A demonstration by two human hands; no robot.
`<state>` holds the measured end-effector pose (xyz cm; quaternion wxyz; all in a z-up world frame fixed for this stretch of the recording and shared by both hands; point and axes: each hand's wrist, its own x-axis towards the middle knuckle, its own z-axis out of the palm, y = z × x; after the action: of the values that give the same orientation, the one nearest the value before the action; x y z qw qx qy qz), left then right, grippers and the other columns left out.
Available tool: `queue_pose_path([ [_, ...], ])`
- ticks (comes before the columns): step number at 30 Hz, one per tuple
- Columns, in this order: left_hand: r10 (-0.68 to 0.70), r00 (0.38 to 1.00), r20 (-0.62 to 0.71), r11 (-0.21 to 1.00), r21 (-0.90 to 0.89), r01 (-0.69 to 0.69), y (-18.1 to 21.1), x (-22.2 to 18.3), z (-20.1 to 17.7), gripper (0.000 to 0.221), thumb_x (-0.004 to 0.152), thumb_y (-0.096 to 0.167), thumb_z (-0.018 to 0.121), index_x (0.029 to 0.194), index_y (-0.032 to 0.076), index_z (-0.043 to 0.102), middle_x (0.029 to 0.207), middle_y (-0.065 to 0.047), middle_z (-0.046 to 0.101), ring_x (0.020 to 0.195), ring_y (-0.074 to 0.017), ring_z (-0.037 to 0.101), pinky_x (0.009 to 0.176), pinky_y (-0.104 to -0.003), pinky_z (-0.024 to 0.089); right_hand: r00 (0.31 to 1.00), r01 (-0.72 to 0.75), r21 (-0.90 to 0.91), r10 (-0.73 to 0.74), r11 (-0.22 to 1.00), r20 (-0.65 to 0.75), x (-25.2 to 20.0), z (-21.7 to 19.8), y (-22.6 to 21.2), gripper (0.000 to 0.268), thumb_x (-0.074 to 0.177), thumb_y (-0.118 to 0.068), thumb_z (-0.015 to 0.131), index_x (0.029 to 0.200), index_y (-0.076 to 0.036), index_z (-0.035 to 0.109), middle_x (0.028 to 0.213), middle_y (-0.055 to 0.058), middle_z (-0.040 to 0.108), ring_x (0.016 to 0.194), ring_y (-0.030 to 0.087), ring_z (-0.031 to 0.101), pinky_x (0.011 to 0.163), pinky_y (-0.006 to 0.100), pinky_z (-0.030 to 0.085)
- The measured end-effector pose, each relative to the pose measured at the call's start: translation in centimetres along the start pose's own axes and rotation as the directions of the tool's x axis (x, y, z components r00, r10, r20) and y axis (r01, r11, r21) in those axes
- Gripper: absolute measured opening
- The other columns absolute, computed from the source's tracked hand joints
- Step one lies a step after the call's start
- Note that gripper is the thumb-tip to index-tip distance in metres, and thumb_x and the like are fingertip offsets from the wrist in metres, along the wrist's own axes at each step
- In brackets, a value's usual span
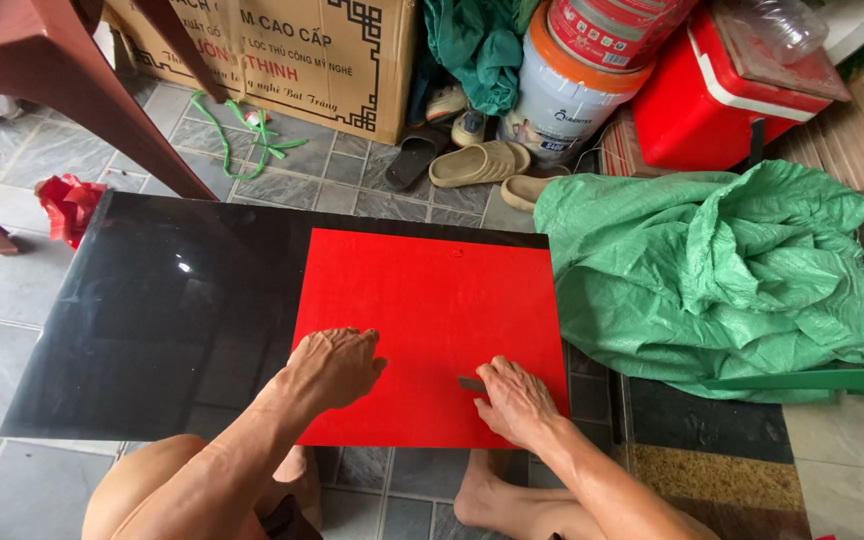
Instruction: Weeding a vinyl graphic on a substrate using a utility blade and hands.
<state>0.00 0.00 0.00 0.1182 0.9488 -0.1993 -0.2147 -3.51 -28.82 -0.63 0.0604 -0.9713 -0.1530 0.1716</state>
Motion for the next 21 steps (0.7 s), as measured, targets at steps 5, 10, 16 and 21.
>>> queue_pose_path([
  [5,0.066,0.986,0.15,0.997,-0.047,-0.059,2.5,-6.2,0.1,0.041,0.107,0.035,0.046,0.115,0.001,0.065,0.082,-0.013,0.071,0.067,-0.0226,0.07,0.064,-0.038,0.06,0.985,0.103,-0.141,-0.12,0.985,-0.124,0.1,3.7,1.4,0.022,0.087,-0.009,0.067,0.106,0.002,0.064,0.101,0.015,0.061,0.093,0.029,0.065,0.085,0.045,0.055],
  [10,0.295,0.931,0.213,0.953,-0.142,-0.269,5.6,-7.1,11.2,0.037,0.102,0.033,0.059,0.118,-0.001,0.063,0.096,-0.022,0.069,0.082,-0.0308,0.072,0.069,-0.045,0.062,0.937,0.162,-0.208,-0.216,0.965,-0.276,0.4,6.5,3.0,0.028,0.09,-0.008,0.063,0.113,0.007,0.067,0.105,0.017,0.064,0.094,0.028,0.066,0.083,0.04,0.057],
  [16,0.274,0.918,0.287,0.952,-0.213,-0.218,8.9,-5.8,23.5,0.028,0.103,0.014,0.056,0.128,0.004,0.062,0.105,-0.018,0.071,0.098,-0.0298,0.073,0.088,-0.049,0.059,0.938,0.176,-0.228,-0.234,0.958,-0.256,0.5,6.2,2.6,0.026,0.089,-0.009,0.064,0.11,0.007,0.068,0.103,0.017,0.065,0.093,0.03,0.067,0.083,0.041,0.058],
  [21,0.222,0.913,0.342,0.941,-0.321,-0.109,8.5,-4.9,27.0,0.038,0.104,0.025,0.056,0.14,0.01,0.058,0.121,-0.017,0.067,0.117,-0.0304,0.066,0.103,-0.05,0.051,0.967,0.089,-0.188,-0.13,0.978,-0.219,1.0,5.7,2.8,0.012,0.092,-0.01,0.064,0.095,0.001,0.066,0.09,0.014,0.062,0.086,0.028,0.066,0.081,0.041,0.057],
])
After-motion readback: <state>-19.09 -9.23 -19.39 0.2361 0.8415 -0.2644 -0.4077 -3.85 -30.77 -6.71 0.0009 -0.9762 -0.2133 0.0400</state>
